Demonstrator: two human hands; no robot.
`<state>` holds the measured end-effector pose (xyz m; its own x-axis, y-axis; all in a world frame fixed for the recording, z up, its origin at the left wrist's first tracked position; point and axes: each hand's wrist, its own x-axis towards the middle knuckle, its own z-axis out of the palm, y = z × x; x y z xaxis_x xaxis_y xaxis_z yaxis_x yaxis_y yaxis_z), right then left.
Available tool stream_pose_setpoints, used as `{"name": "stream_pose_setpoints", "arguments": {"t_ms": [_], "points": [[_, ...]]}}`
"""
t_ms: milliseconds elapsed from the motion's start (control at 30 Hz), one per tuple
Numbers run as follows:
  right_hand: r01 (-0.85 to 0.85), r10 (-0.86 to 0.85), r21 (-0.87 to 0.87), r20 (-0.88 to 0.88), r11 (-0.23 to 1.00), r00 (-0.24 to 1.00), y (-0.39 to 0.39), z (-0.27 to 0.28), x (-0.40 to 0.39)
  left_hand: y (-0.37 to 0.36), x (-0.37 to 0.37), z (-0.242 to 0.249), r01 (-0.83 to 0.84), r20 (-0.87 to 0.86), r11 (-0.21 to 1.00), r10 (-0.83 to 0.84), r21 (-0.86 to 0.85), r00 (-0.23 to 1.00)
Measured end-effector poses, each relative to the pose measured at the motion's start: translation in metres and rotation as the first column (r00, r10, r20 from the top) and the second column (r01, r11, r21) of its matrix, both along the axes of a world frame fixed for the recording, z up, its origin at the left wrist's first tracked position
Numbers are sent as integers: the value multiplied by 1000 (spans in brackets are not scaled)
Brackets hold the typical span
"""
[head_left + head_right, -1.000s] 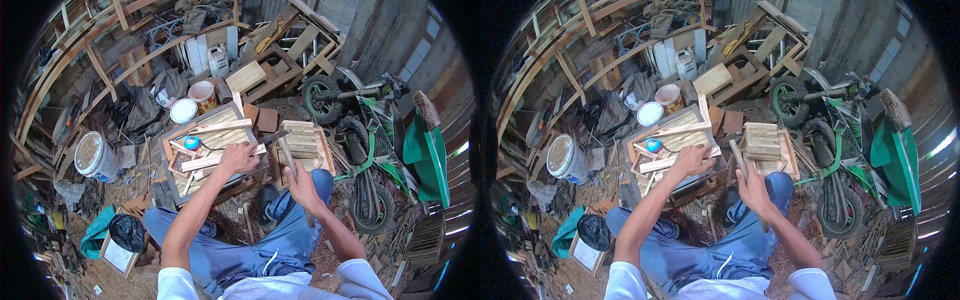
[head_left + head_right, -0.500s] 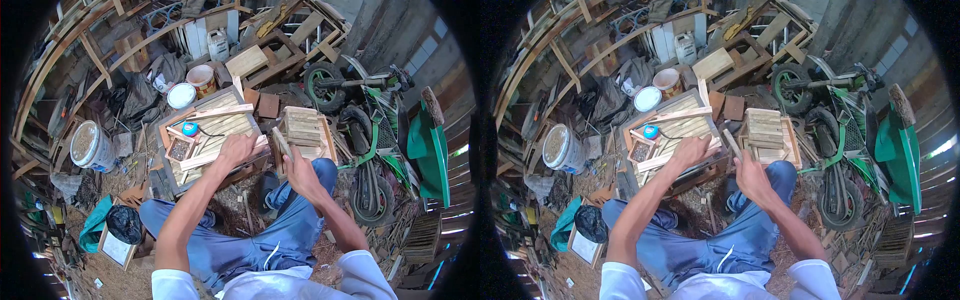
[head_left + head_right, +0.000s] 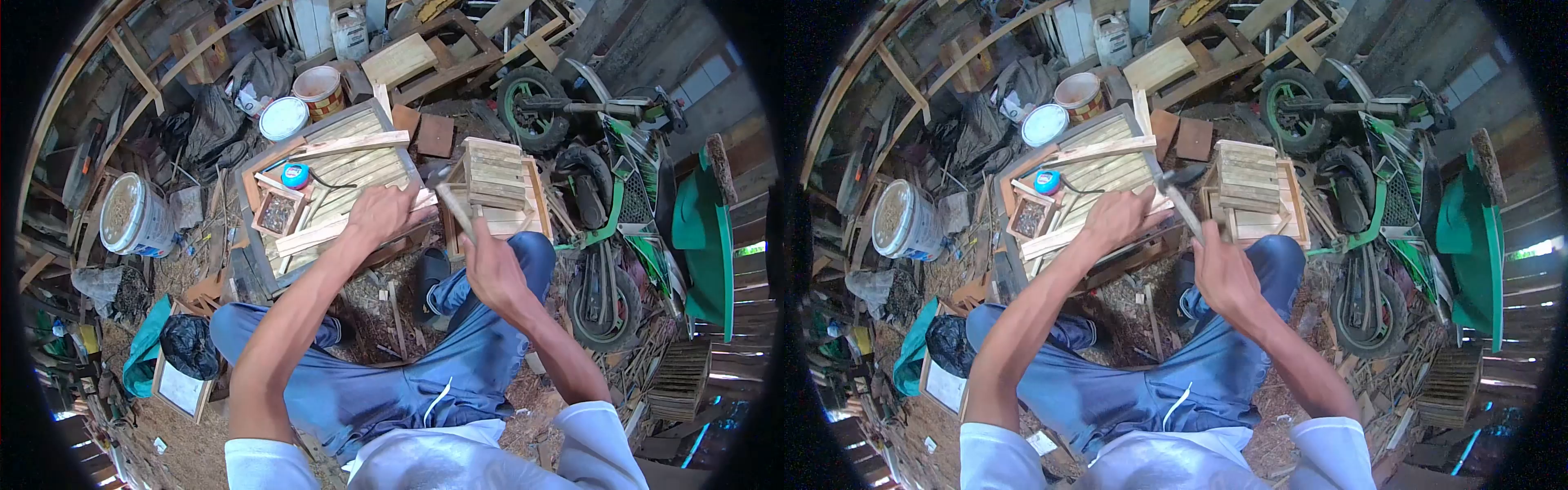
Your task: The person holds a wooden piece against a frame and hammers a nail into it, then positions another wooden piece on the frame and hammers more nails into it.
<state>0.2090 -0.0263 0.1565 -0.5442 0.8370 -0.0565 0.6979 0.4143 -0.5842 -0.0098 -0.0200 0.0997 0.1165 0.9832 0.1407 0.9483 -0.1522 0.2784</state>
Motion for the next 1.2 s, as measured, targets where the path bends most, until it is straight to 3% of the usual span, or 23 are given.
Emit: {"name": "stream_pose_setpoints", "arguments": {"t_ms": [100, 200, 333, 467, 567, 733, 833, 967, 1000, 1100, 1200], "points": [[24, -24, 10, -30, 1000, 999, 3, 3, 4, -2, 2, 1, -12, 10, 1000, 12, 3, 1000], [61, -52, 35, -224, 997, 973, -4, 13, 1, -2, 3, 1, -3, -38, 1000, 3, 6, 999], [-1, 1, 3, -97, 1000, 995, 2, -4, 6, -1, 4, 1, -3, -4, 1000, 3, -19, 1000], [107, -112, -32, -297, 994, 948, -10, 14, 0, -2, 2, -2, 4, -7, 1000, -4, -3, 1000], [84, -86, -88, -21, 993, 996, -3, -14, 1, -2, 4, -1, -4, -32, 1000, 5, 11, 999], [130, -123, 2, -309, 992, 943, -18, 5, 0, -5, 1, -5, -20, -29, 999, 21, 38, 999], [92, -98, -76, -77, 993, 992, -7, -13, 0, -3, 3, 1, -34, -18, 999, 33, -38, 999], [107, -102, 3, -265, 994, 959, -15, 10, 0, -9, 4, 1, -41, -20, 998, 40, -47, 999], [117, -115, -6, -266, 993, 957, -17, 7, 1, -9, 4, 0, -33, -23, 999, 32, -37, 999], [63, -67, -69, -55, 996, 996, -7, -7, 3, -6, 9, 0, -15, -8, 1000, 15, 0, 1000], [72, -76, -25, -188, 997, 979, -13, 9, 4, -9, 9, 1, -18, -13, 999, 18, -31, 1000]]}}
